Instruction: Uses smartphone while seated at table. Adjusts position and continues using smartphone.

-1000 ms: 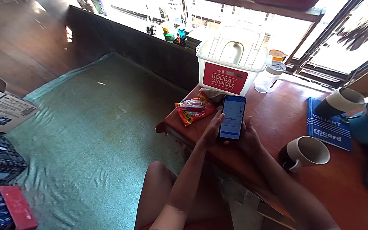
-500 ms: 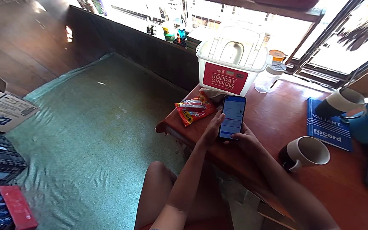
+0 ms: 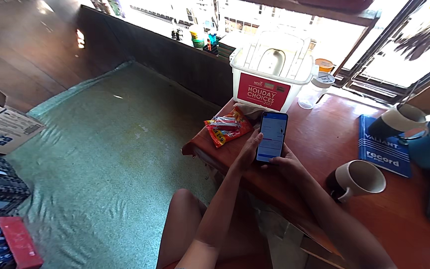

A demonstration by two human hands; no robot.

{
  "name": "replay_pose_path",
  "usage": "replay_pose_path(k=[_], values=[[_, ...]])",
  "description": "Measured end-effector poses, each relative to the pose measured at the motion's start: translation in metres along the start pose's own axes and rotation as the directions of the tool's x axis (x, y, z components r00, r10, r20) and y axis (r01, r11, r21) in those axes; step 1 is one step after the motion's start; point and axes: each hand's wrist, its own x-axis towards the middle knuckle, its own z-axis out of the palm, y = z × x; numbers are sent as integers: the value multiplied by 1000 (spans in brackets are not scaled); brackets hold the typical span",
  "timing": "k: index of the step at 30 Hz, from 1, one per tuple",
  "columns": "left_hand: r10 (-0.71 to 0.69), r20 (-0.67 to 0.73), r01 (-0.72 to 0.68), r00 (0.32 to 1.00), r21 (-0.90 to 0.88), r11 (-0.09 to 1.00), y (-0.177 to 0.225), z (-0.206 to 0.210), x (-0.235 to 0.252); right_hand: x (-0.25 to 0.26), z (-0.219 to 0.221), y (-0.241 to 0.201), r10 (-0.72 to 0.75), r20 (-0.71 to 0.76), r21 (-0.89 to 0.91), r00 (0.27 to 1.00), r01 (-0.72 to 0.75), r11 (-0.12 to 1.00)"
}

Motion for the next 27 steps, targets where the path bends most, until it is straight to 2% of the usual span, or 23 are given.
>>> replay_pose_path(k=[3, 27], values=[[29, 8, -28, 1000, -13, 1000, -4, -1, 6, 0, 0, 0, -5, 5, -6, 1000, 5, 1000], [-38, -17, 39, 999, 14, 999, 1, -2, -3, 0, 6, 1, -28, 6, -74, 1000, 28, 997]])
